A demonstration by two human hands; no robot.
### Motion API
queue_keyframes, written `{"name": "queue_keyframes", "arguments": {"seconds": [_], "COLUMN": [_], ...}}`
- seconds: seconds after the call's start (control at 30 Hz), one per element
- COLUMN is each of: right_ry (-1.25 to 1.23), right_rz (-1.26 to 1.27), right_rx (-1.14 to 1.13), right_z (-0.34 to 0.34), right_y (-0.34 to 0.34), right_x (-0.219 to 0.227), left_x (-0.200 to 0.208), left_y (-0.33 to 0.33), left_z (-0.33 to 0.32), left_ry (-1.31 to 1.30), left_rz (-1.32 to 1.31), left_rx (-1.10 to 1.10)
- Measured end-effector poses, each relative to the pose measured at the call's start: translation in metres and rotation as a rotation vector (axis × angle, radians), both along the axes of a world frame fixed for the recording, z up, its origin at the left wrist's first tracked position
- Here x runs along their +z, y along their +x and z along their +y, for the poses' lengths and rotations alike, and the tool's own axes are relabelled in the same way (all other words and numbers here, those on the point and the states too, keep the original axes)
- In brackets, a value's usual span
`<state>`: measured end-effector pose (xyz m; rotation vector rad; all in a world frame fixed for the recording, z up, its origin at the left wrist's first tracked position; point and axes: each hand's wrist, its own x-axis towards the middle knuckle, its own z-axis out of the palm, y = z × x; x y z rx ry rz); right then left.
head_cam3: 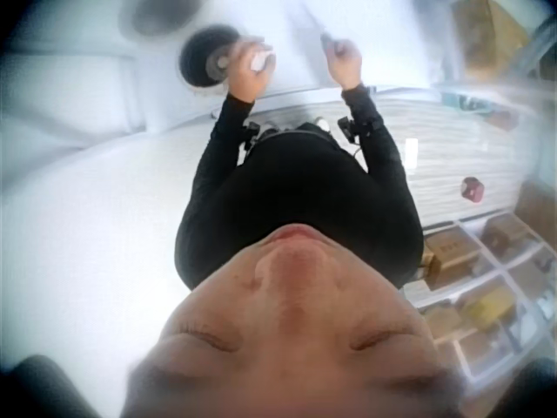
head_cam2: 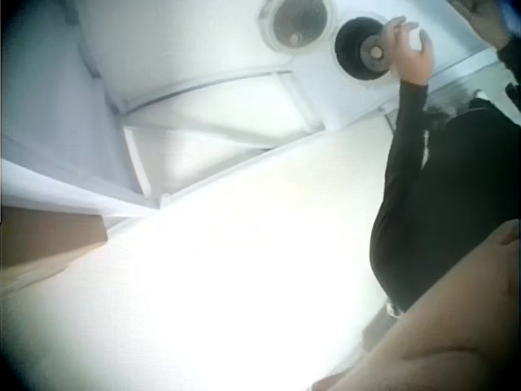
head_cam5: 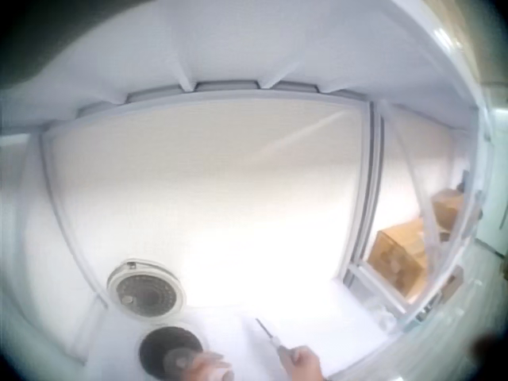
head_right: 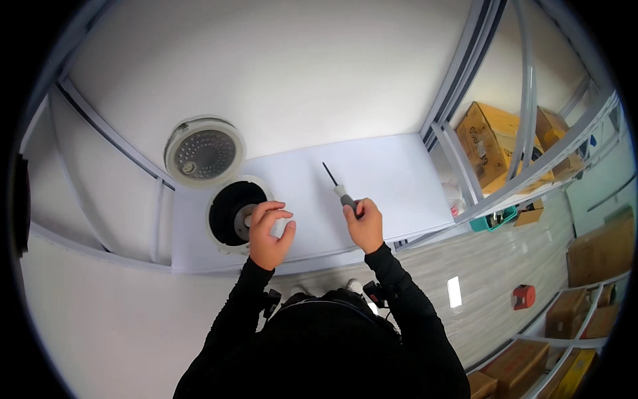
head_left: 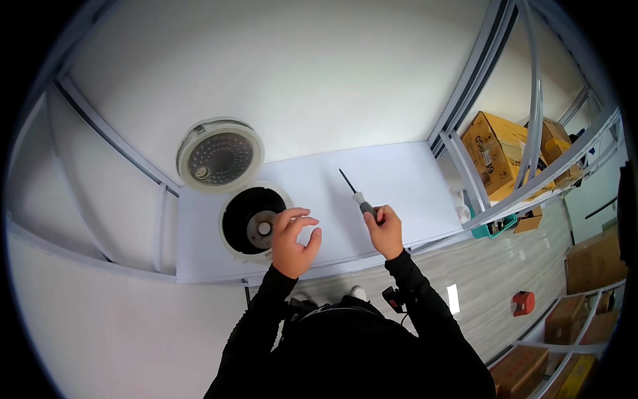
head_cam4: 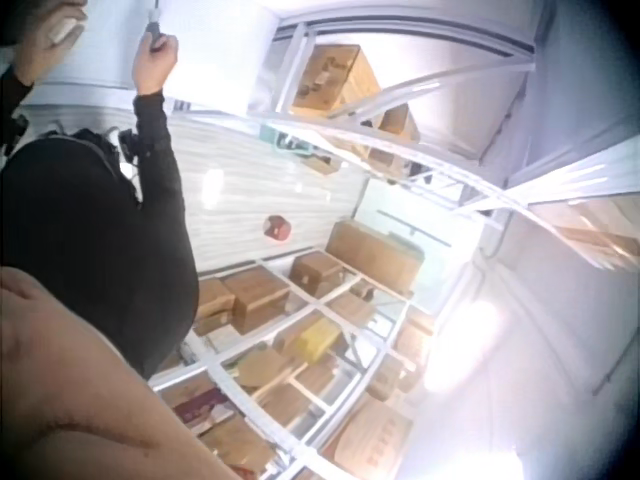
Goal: The person uses a screwdriver to fasten screws into a white circular plastic component, then attaches a small white plastic piece to a larger white lid. The person places the lid onto a white cylindrical appliance and continues to secure the circular component with screws.
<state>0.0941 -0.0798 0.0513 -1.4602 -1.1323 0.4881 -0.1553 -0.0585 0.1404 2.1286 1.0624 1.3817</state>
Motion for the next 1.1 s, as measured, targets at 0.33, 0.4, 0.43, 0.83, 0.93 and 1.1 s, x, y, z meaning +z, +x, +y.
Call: {"name": "queue_keyframes", "arguments": {"seconds": [0.33, 0.4, 0.43, 0.83, 0.93, 1.1], "right_ry": [-0.111, -0.124, -0.13, -0.29, -0.281, -0.212], "right_rz": [-0.404, -0.427, -0.435, -0.544, -0.541, -0.586], "right_rx": [0.016, 0.009, 0.013, 0.036, 0.037, 0.037], "right_z": [0.014, 0.014, 0.012, -0.013, -0.011, -0.002], "right_y": [0.06, 0.072, 0.08, 0.141, 0.139, 0.146], "right_x": [-0.052, -0.06, -0.062, -0.087, -0.087, -0.086], "left_x": [-0.017, -0.022, -0.024, -0.049, -0.056, -0.053], "left_y": [0.049, 0.049, 0.051, 0.097, 0.102, 0.11], "left_z": [-0.037, -0.04, -0.041, -0.04, -0.036, -0.035], "left_ry": [-0.05, -0.068, -0.08, -0.132, -0.178, -0.151], "left_rz": [0.066, 0.075, 0.079, 0.072, 0.1, 0.108], "left_rx": [0.096, 0.131, 0.144, 0.105, 0.086, 0.077]}}
